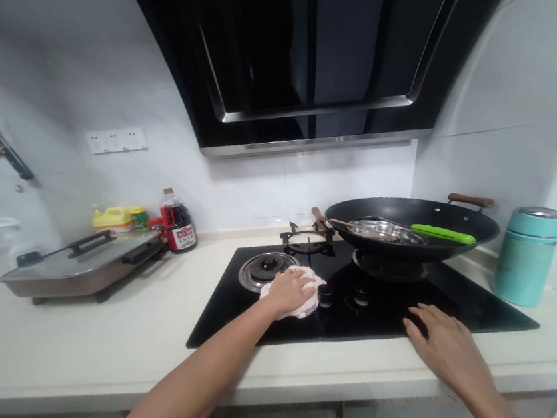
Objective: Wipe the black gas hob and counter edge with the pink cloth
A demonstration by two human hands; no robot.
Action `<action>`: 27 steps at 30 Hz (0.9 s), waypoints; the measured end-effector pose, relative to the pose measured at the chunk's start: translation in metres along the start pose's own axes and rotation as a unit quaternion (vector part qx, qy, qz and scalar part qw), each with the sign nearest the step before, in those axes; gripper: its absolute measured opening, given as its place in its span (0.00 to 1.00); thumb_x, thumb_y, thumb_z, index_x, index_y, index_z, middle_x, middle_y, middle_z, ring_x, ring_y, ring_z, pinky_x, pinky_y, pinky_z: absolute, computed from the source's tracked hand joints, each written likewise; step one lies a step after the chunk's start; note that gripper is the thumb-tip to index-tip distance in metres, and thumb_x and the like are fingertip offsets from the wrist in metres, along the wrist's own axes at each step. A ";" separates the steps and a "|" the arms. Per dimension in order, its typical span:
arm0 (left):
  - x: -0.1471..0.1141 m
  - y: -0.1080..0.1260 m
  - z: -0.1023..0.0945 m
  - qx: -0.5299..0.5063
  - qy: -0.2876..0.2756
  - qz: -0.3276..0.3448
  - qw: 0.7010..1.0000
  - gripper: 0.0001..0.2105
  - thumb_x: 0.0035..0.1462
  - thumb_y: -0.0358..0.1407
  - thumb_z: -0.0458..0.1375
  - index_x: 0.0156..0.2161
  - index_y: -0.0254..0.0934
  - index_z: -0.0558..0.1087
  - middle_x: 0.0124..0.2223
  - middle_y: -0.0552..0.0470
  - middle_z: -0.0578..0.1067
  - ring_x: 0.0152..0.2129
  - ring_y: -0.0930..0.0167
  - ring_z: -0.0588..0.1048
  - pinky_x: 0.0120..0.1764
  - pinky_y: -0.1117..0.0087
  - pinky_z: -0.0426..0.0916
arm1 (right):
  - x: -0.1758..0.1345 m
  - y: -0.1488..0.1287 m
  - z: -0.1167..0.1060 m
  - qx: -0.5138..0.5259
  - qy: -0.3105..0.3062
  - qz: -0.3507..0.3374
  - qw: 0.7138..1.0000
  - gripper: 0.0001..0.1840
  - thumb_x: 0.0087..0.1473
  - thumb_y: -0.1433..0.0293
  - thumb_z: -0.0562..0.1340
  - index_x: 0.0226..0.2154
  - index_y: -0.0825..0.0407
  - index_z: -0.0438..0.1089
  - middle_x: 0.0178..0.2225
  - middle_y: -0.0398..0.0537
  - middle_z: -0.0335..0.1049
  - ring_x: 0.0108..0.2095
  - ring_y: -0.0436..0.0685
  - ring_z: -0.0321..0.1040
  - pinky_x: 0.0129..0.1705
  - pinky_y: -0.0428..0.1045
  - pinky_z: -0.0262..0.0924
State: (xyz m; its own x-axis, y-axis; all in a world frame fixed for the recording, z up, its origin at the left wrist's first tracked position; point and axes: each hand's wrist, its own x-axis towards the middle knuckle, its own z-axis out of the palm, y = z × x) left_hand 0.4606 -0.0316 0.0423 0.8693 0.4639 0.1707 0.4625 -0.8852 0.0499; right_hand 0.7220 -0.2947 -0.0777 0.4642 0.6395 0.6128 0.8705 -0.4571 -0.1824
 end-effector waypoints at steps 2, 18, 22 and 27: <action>0.024 0.002 0.003 -0.008 -0.014 0.009 1.000 0.23 0.71 0.51 0.44 0.63 0.57 0.72 0.70 0.53 0.66 0.66 0.56 0.62 0.63 0.43 0.59 | 0.001 -0.001 -0.003 0.007 0.001 0.004 1.000 0.33 0.64 0.48 0.48 0.51 0.53 0.75 0.57 0.60 0.74 0.61 0.69 0.67 0.63 0.66 0.61; 0.066 0.017 0.007 -0.010 -0.046 0.017 0.999 0.26 0.70 0.51 0.43 0.63 0.46 0.72 0.70 0.47 0.66 0.66 0.56 0.62 0.64 0.48 0.60 | 0.007 0.006 -0.009 0.034 -0.025 0.056 0.998 0.28 0.60 0.46 0.52 0.48 0.46 0.75 0.55 0.52 0.74 0.56 0.68 0.70 0.59 0.65 0.62; 0.027 0.008 0.002 -0.002 -0.024 0.009 1.000 0.27 0.71 0.50 0.40 0.62 0.43 0.73 0.69 0.44 0.68 0.65 0.53 0.64 0.61 0.45 0.62 | 0.006 0.005 -0.010 0.021 -0.041 0.055 0.997 0.31 0.61 0.46 0.49 0.49 0.47 0.74 0.56 0.54 0.73 0.57 0.69 0.70 0.59 0.66 0.62; -0.024 0.008 -0.004 0.019 0.000 0.010 1.000 0.24 0.70 0.48 0.45 0.59 0.41 0.75 0.66 0.41 0.71 0.62 0.51 0.66 0.58 0.44 0.64 | 0.005 0.003 -0.008 0.007 -0.049 0.049 0.998 0.33 0.62 0.46 0.47 0.51 0.49 0.72 0.57 0.56 0.72 0.58 0.69 0.69 0.61 0.65 0.60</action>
State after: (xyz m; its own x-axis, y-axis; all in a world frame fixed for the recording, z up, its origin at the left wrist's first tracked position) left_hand 0.4430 -0.0502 0.0424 0.8784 0.4461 0.1715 0.4515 -0.8922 0.0089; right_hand 0.7253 -0.2977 -0.0693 0.5598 0.6499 0.5140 0.8223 -0.5121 -0.2481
